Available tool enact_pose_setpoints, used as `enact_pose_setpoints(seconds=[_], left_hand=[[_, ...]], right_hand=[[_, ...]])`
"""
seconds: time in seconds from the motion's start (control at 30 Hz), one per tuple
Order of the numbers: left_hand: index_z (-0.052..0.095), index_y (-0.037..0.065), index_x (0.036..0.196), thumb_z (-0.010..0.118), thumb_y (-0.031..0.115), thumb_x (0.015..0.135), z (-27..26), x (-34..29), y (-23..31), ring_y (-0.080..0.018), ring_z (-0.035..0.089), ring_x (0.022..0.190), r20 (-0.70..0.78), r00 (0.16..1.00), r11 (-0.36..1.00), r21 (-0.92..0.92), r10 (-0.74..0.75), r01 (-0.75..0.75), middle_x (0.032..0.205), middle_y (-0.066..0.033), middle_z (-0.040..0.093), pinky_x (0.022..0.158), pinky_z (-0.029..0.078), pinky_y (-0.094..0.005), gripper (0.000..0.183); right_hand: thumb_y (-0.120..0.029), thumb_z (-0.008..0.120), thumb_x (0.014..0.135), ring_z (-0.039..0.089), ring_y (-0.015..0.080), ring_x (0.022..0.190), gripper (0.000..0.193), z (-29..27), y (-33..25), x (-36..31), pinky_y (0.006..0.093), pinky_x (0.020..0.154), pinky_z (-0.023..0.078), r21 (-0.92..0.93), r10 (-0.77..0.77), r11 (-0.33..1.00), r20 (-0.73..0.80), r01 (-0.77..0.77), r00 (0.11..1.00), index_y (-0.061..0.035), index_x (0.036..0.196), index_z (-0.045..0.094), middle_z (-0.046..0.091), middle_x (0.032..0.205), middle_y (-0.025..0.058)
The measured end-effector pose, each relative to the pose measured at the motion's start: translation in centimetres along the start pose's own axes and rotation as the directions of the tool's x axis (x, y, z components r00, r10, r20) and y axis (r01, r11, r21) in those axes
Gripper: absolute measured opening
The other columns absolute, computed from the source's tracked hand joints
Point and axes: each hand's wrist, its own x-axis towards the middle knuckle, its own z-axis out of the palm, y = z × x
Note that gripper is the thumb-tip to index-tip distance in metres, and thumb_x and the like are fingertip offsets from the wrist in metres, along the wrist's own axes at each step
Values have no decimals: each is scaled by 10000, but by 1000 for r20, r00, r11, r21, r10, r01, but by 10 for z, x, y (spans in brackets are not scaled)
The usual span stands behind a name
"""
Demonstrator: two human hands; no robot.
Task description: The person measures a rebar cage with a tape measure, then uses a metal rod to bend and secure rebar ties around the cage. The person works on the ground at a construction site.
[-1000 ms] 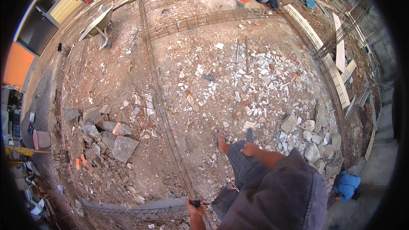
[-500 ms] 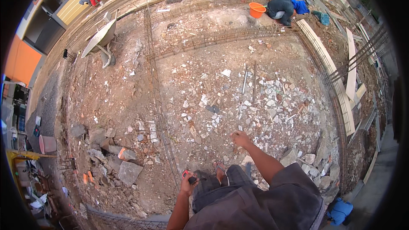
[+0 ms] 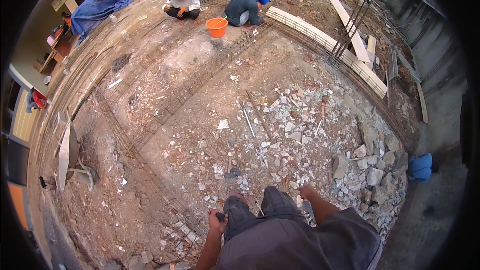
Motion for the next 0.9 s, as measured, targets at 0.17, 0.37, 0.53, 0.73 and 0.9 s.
enact_pose_setpoints(seconds=[0.17,0.37,0.53,0.73,0.9], left_hand=[[612,97,920,671,295,896,9,24,117,-195,675,663,-17,992,985,128,122,-119,771,-78,671,536,515,-308,208],[609,121,934,686,335,898,70,69,159,-193,681,708,64,997,993,114,37,-44,793,-51,660,607,535,-316,230],[609,137,945,696,328,895,93,81,150,-199,677,718,-35,998,994,99,-44,48,824,-55,665,607,531,-317,215],[623,151,959,676,326,895,117,118,114,-223,673,689,-165,977,979,130,-137,159,819,-39,646,592,526,-351,193],[630,141,960,663,315,906,156,178,67,-218,696,725,-239,948,976,9,-211,219,839,-30,655,589,529,-337,186]], right_hand=[[-484,637,909,690,367,1019,431,-26,-133,-11,536,757,555,580,51,810,69,-81,996,-92,1044,756,698,1139,205],[-537,632,923,743,288,768,504,-59,-197,12,432,818,570,229,-96,958,-299,170,949,-58,999,769,746,804,129],[-575,603,922,624,420,1227,639,-133,-268,39,486,1071,467,277,-90,957,7,84,996,-20,1222,708,669,1276,262],[-476,647,924,693,288,939,464,-155,-265,127,448,883,535,303,-93,951,97,60,991,-61,1103,748,707,1011,168],[-426,489,1031,628,386,1196,462,-144,-248,266,449,1038,499,23,-93,996,332,91,939,-61,1192,723,679,1254,204]])
